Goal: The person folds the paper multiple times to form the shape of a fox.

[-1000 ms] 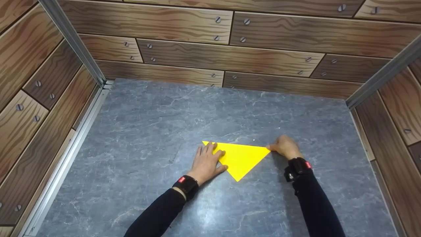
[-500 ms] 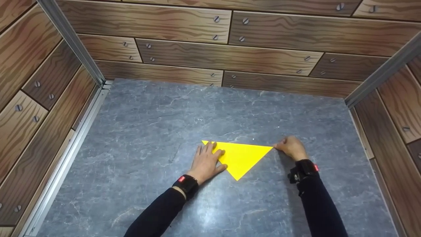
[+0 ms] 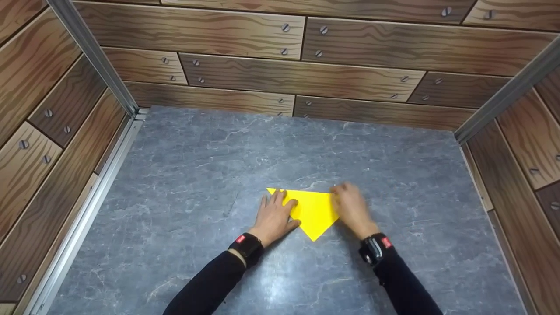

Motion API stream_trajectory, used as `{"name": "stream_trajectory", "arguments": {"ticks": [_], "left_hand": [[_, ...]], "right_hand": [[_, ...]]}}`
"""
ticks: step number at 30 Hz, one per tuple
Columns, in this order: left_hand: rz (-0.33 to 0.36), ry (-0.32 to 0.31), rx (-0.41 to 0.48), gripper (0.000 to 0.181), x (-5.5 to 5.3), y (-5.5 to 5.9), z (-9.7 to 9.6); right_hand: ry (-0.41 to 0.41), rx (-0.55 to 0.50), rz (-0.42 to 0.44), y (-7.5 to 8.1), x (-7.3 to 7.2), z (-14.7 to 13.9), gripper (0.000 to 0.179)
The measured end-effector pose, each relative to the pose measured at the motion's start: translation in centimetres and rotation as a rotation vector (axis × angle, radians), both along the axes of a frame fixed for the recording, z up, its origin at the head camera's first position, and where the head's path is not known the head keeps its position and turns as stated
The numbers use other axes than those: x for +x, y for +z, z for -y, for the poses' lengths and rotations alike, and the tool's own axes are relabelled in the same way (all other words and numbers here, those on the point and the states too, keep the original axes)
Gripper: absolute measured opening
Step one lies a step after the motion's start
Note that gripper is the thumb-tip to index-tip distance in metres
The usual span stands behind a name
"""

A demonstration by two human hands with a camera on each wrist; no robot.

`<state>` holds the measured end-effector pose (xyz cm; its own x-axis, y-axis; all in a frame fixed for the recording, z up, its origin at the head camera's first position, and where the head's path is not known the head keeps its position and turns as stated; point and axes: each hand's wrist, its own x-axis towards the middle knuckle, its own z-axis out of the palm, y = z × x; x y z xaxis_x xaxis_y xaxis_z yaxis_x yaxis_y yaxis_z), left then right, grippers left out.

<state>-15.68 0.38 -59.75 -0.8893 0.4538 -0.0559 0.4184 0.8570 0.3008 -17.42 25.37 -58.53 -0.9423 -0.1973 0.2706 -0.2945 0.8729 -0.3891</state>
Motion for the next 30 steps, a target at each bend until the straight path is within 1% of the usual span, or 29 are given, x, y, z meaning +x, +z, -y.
{"name": "stream_trajectory", "arguments": {"ticks": [2,5,9,12,15,19,24,30], "left_hand": [[-0.021,-0.003,0.007,0.061,0.2,0.0,0.0],[-0.035,-0.006,0.007,0.066,0.6,0.2,0.1],[-0.072,-0.018,-0.028,0.070,0.9,0.4,-0.1],[-0.117,-0.044,-0.073,0.072,1.1,0.3,-0.6],[-0.142,-0.081,-0.098,0.074,1.0,-0.1,-1.3],[-0.134,-0.122,-0.094,0.076,0.7,-0.5,-2.1],[-0.146,-0.131,-0.118,0.077,0.2,-1.0,-2.5],[-0.176,-0.125,-0.133,0.076,0.0,-1.0,-2.7]], "right_hand": [[0.062,0.017,0.011,0.0,0.7,1.2,0.020],[0.107,0.054,0.060,0.0,1.7,2.4,0.032],[0.099,0.122,0.119,-0.3,2.6,3.2,0.040],[0.082,0.166,0.122,-0.6,3.0,3.5,0.042],[0.083,0.194,0.110,-0.7,3.2,3.7,0.044],[0.093,0.226,0.115,-0.8,3.3,3.9,0.046],[0.112,0.253,0.135,-0.7,3.2,4.0,0.046],[0.106,0.247,0.145,-0.5,3.0,3.8,0.045]]}}
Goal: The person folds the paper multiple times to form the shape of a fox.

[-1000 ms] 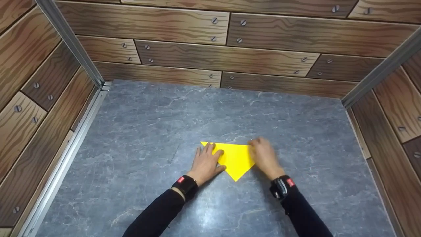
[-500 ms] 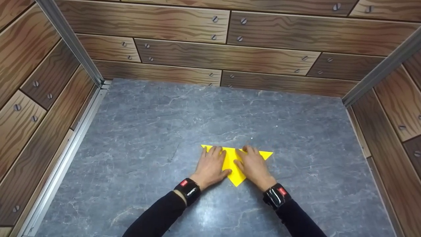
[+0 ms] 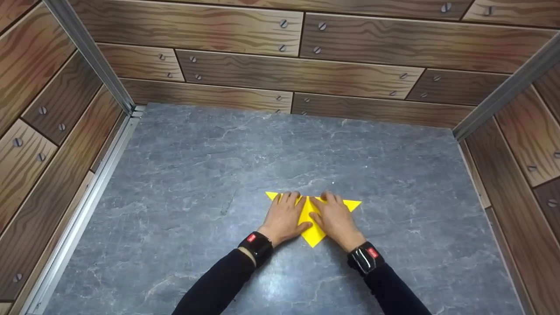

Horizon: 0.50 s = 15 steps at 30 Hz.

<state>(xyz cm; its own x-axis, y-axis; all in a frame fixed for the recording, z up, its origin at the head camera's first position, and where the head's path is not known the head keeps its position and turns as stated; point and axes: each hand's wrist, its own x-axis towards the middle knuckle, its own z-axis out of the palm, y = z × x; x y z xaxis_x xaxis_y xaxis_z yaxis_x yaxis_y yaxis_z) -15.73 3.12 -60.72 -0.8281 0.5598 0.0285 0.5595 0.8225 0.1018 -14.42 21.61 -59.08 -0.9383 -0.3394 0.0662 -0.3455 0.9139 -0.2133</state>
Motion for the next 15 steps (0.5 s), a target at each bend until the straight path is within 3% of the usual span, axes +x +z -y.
{"name": "stream_trajectory", "arguments": {"ticks": [15], "left_hand": [[0.020,0.022,0.024,0.078,-0.3,0.0,1.9]], "right_hand": [[-0.039,-0.007,0.043,0.5,-0.2,0.1,0.039]]}}
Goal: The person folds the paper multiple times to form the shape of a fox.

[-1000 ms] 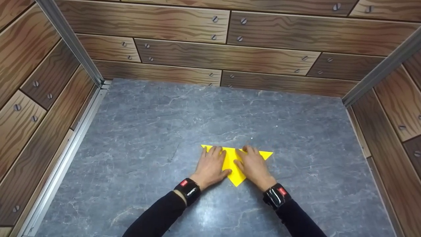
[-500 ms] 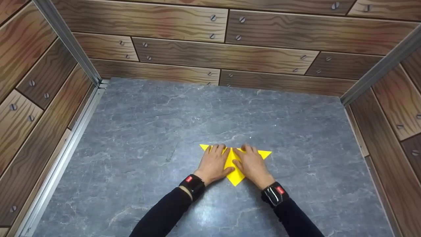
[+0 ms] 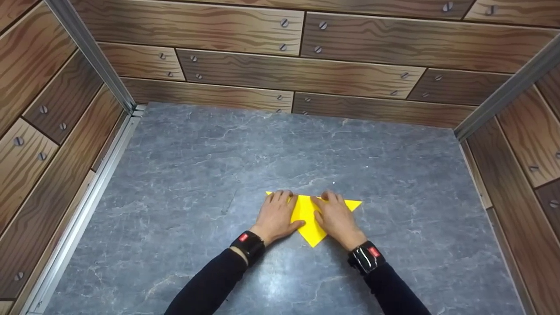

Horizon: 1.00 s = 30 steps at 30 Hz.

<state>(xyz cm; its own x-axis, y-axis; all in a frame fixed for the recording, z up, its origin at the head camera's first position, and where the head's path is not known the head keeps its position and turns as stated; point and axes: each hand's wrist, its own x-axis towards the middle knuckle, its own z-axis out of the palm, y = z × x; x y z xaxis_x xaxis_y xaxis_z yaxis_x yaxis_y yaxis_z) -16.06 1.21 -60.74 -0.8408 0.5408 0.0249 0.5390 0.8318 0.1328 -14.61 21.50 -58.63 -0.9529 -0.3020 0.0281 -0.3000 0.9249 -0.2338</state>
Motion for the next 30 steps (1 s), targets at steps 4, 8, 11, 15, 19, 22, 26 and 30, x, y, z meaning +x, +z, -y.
{"name": "stream_trajectory", "arguments": {"ticks": [4,8,11,15,19,22,26,30], "left_hand": [[0.007,0.017,0.019,0.079,0.0,-0.1,1.2],[0.002,0.026,0.030,0.079,0.1,-0.2,2.4],[0.002,0.035,0.034,0.079,0.2,-0.2,3.3],[-0.012,0.078,0.022,0.079,0.3,-0.2,4.4],[-0.021,0.120,-0.017,0.077,0.3,-0.1,4.8],[-0.020,0.132,-0.034,0.075,0.2,0.2,4.8],[-0.038,0.148,-0.042,0.072,0.2,0.5,4.6],[-0.068,0.155,-0.039,0.070,0.2,0.5,4.4]], "right_hand": [[-0.013,-0.007,0.008,0.0,0.1,-0.1,0.040],[-0.024,-0.015,0.015,0.0,0.1,-0.1,0.040],[-0.026,-0.019,0.011,-0.1,0.1,-0.1,0.041],[-0.031,-0.036,0.005,0.0,0.2,0.0,0.043],[-0.038,-0.044,0.014,0.1,0.2,-0.1,0.045],[-0.041,-0.041,0.041,0.2,0.2,0.0,0.047],[-0.050,-0.034,0.083,0.3,0.1,0.1,0.049],[-0.053,-0.026,0.089,0.4,0.1,0.1,0.050]]}}
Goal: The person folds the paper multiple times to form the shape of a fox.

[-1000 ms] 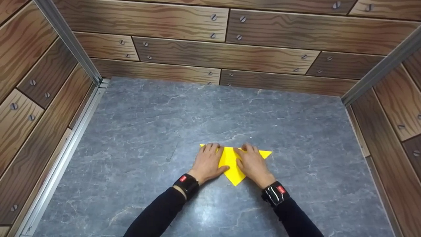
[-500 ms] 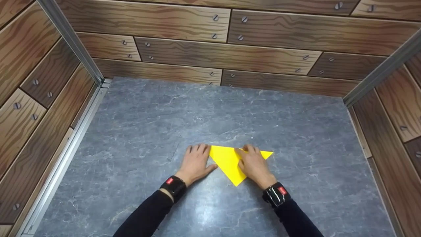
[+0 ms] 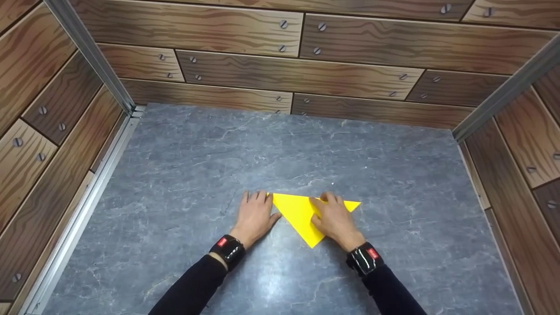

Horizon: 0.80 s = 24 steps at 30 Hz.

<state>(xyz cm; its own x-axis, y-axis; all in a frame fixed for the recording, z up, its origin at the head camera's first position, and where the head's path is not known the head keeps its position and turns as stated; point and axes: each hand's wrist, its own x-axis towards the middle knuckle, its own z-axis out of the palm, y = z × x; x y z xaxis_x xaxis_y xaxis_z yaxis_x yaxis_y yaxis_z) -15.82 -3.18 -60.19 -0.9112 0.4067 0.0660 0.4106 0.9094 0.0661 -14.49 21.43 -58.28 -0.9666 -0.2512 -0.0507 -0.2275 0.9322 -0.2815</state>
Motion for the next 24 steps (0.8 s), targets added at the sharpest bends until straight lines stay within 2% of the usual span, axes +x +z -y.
{"name": "stream_trajectory", "arguments": {"ticks": [5,8,12,18,21,24], "left_hand": [[-0.041,-0.008,-0.005,0.066,-0.2,0.0,-0.7],[-0.024,-0.076,0.019,0.066,-0.2,0.0,-1.8],[0.047,-0.165,0.058,0.070,0.0,-0.2,-3.1],[0.077,-0.165,0.037,0.074,0.2,-0.4,-3.7],[0.101,-0.166,0.036,0.074,0.1,-0.3,-3.9],[0.133,-0.163,0.038,0.073,0.1,0.0,-4.1]], "right_hand": [[0.008,0.008,-0.019,-0.1,0.0,0.0,0.050],[0.018,0.011,-0.038,-0.1,0.0,0.1,0.049],[0.023,0.021,-0.031,-0.2,-0.1,0.3,0.051],[-0.003,0.063,0.007,-0.1,-0.1,0.6,0.051],[-0.012,0.079,-0.027,-0.2,-0.1,0.9,0.050],[-0.008,0.087,-0.100,-0.4,0.1,1.4,0.046]]}}
